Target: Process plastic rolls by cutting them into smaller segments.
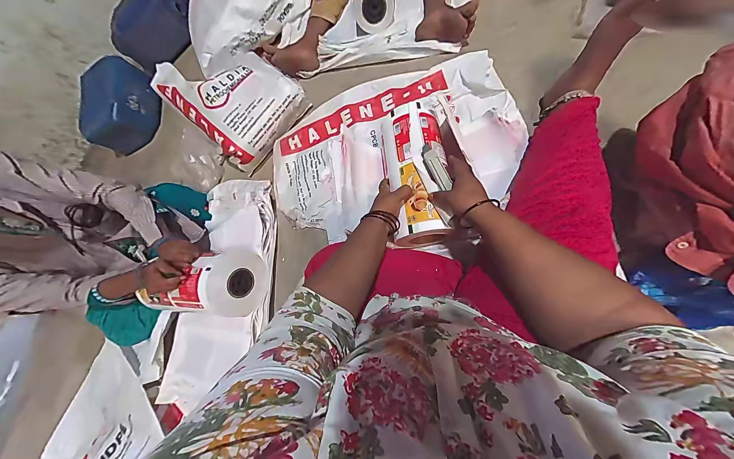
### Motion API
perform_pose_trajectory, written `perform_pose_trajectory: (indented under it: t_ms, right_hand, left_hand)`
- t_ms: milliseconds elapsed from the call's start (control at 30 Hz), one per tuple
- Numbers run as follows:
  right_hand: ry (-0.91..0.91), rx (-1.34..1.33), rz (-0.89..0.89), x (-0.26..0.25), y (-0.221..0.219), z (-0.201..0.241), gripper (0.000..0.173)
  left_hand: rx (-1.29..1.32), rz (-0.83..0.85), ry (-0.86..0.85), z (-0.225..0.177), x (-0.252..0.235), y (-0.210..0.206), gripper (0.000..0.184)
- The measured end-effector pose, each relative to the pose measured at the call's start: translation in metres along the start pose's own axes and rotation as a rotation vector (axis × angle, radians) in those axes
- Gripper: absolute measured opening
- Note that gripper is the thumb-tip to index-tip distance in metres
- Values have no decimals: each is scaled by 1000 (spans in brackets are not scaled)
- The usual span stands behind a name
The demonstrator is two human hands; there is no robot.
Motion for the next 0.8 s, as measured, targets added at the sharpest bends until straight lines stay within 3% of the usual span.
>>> perform_pose_trajectory:
  t_ms: [133,333,800]
  right_hand:
    - [-10,0,12,0,1,3,103]
    - [12,64,-9,-2,-1,1,102]
    - [4,101,-26,-2,-2,-1,99]
  left_hand:
    - [124,57,-20,6,0,9,94]
    - [-121,18,-5,-7,6,5,95]
    - [-210,-24,41,-16,9,-4,102]
Point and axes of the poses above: each hand's wrist, its own x-axis away from the middle knuckle, its own y-axis out of the back of the hand, z = x × y, the point moved 1 cm from there along -x, towards the middle knuckle, and after that the axes turned 4 degrees about -y, right-handed, at the moved point
